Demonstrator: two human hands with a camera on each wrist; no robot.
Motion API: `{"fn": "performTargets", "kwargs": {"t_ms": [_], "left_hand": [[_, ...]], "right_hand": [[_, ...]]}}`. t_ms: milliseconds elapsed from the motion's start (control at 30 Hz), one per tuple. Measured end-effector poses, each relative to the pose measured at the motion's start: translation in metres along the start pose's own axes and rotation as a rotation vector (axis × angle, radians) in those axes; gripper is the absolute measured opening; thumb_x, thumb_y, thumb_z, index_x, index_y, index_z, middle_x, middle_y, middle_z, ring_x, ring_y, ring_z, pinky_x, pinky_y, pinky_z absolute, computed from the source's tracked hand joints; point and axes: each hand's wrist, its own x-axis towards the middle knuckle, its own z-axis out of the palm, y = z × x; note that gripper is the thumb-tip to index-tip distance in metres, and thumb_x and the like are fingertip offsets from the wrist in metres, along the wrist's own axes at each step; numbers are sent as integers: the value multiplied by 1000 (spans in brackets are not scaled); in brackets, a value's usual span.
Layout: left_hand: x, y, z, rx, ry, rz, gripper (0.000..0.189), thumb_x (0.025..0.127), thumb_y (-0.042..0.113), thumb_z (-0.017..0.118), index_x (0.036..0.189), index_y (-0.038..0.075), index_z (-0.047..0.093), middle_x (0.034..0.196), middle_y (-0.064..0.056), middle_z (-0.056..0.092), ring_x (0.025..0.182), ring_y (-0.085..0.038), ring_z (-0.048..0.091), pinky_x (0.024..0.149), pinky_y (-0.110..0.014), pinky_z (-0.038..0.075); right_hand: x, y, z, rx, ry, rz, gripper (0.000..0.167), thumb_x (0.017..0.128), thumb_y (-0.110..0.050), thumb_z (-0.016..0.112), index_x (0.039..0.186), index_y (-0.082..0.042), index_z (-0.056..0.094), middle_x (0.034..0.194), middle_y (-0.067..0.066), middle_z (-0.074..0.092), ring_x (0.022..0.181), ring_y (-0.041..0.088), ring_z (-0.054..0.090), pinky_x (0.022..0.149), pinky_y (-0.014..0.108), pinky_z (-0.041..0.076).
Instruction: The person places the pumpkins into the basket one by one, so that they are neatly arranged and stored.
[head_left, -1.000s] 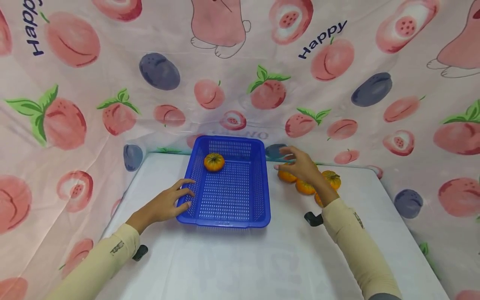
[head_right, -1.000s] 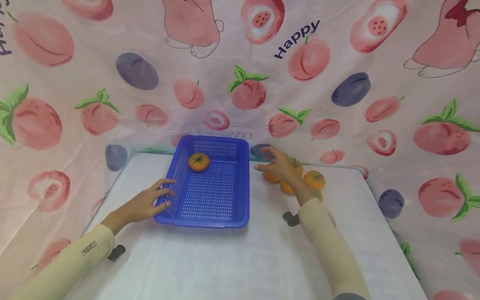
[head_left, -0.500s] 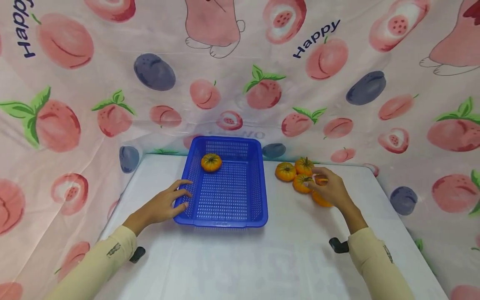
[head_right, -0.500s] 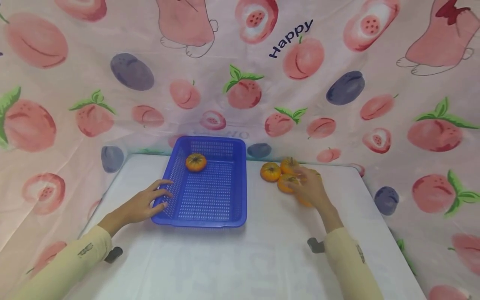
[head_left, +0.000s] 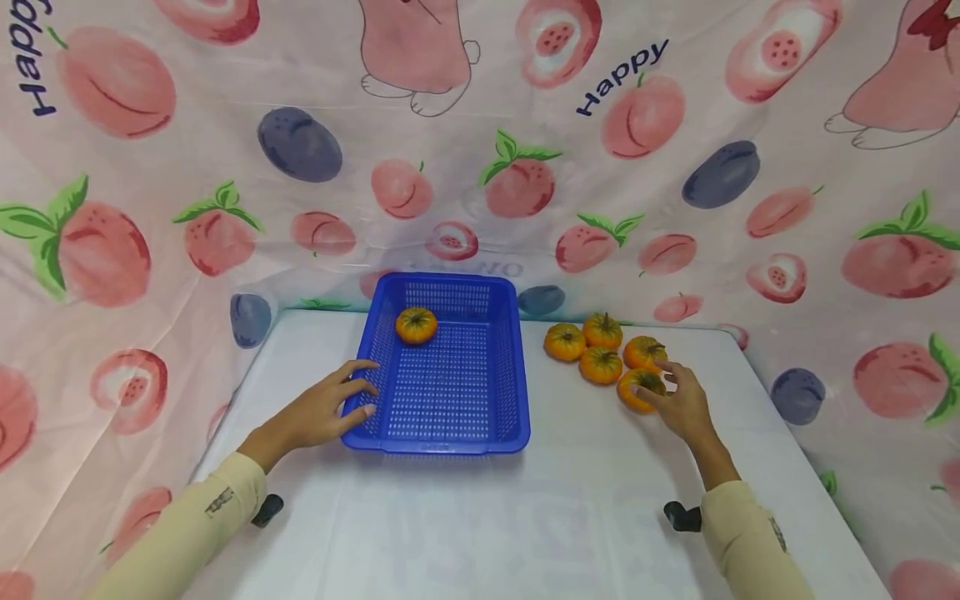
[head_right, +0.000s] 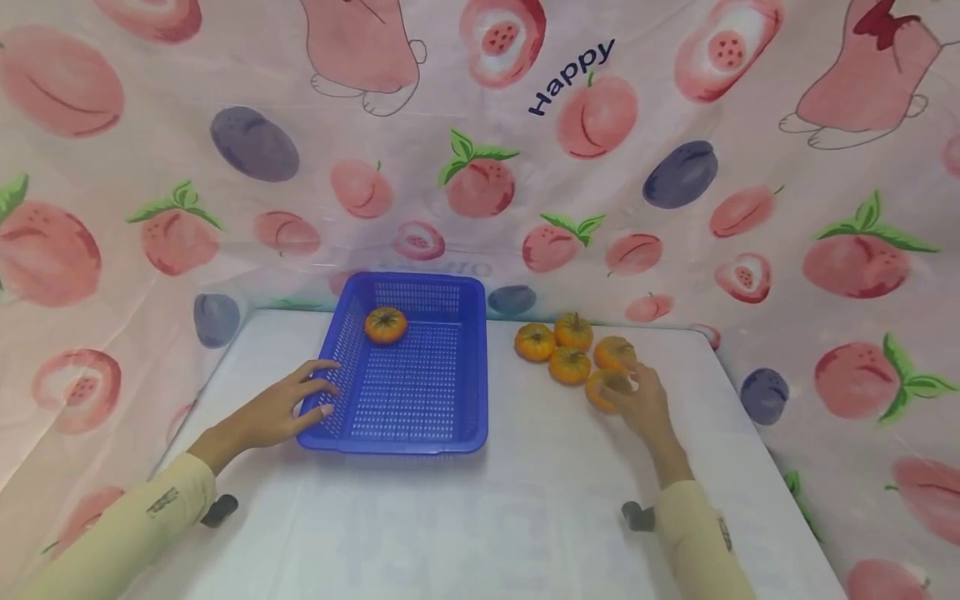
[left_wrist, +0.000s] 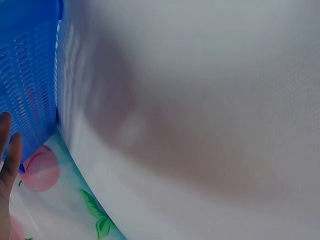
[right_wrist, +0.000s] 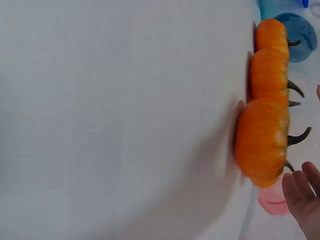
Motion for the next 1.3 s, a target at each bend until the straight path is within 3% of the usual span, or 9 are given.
{"fn": "performTargets", "kwargs": {"t_ms": [300,467,833,1300], "left_hand": [[1,3,-5,33,-33,-19,37,95,42,63,123,19,68,156,-8,39,141,-40,40,106,-64,45],[2,1,-3,42,-27,1,41,95,44,62,126,18,66,156,-6,39,139,-36,40,106,-62,46],[0,3,-4,23,-8,-11,46,95,41,65,133,17,63,160,-10,34,145,-43,33,108,-68,39],[-2,2,-6,11,-46,-29,51,92,47,66,134,18,62,163,-10,27,147,-47,28,108,-71,35]], "right_hand": [[3,17,8,-50,-94,105,83,93,-28,72,155,2,26,151,36,32,136,52,37,112,63,37],[5,23,9,-64,-142,128,84,93,-29,71,156,3,25,154,35,31,137,52,36,114,62,35],[12,29,11,-35,-153,129,81,94,-24,70,157,-1,25,157,31,31,139,51,35,113,61,37],[14,35,14,-18,-152,136,82,92,-24,72,157,-4,25,156,30,31,137,50,38,112,60,40]]}}
